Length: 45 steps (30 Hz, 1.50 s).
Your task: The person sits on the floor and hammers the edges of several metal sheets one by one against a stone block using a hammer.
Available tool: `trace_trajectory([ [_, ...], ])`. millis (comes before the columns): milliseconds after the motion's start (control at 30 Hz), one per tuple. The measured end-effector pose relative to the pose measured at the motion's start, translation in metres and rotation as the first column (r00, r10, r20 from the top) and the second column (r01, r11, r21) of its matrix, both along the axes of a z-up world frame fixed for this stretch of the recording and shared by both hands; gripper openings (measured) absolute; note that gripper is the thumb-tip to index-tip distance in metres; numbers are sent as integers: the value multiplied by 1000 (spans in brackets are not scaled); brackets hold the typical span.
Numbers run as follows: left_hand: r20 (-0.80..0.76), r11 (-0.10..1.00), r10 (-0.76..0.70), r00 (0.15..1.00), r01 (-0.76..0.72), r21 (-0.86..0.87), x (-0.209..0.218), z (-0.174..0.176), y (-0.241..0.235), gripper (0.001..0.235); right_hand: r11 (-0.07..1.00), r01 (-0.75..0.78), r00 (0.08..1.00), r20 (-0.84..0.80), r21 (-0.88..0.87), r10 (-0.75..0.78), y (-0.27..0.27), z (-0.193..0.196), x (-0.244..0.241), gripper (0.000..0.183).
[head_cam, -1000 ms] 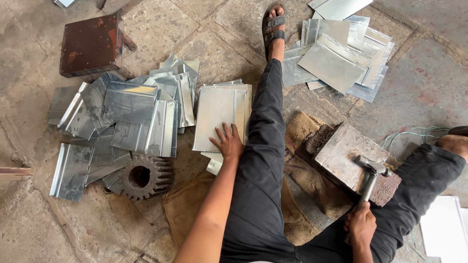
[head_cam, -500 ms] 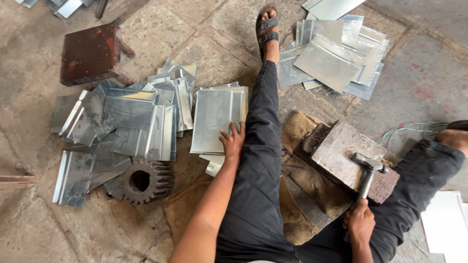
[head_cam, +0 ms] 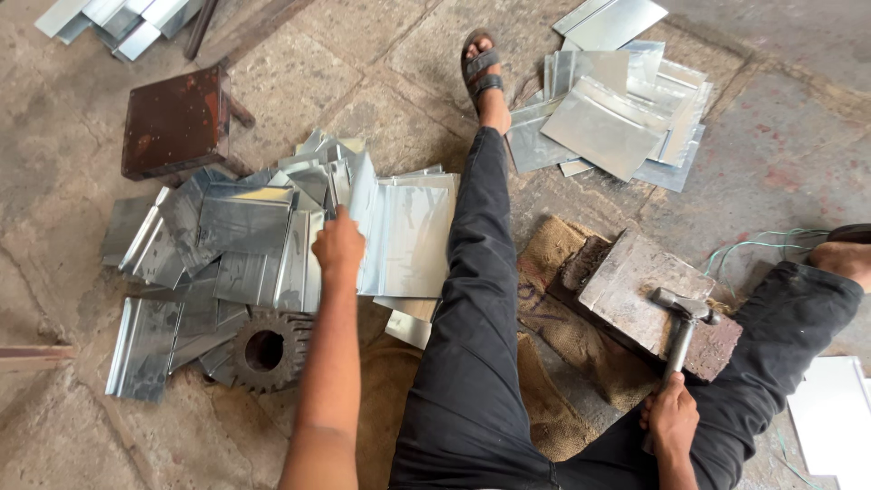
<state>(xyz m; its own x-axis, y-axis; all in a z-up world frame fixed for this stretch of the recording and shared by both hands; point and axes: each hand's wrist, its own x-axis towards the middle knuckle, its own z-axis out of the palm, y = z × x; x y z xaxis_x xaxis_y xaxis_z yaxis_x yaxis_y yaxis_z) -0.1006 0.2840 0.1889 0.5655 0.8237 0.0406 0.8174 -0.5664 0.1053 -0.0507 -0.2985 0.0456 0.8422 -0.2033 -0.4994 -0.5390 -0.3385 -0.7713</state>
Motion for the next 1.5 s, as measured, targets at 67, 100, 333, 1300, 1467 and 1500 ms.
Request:
trace_trajectory([
  [67,133,999,-24,991,28,-32,-8,3,12,31,1000,3,1000,-9,2,-3,-1,1,0,61],
  [100,184,999,3,983,5,-43,-12,6,15,23,1000,-13,1000,1,-6,13,0,1,1,61],
  [333,691,939,153,706,115,-325,-37,1,-63,34,994,-81,997,1,-70,81,2,-6,4,56],
  [1300,165,250,-201,966,214,-944,46,-185,-339,66,559,365,930,-316,745,-187,48,-37,-39,23],
  [1467,611,655,-79,788,503,-564,58,-165,-322,52,686,265,949,-55,678,-312,39,-22,-33,20],
  [1500,685,726,-124,718,536,-431,58,-162,-320,48,734,254,947,-7,630,-321,32,-17,-32,20],
])
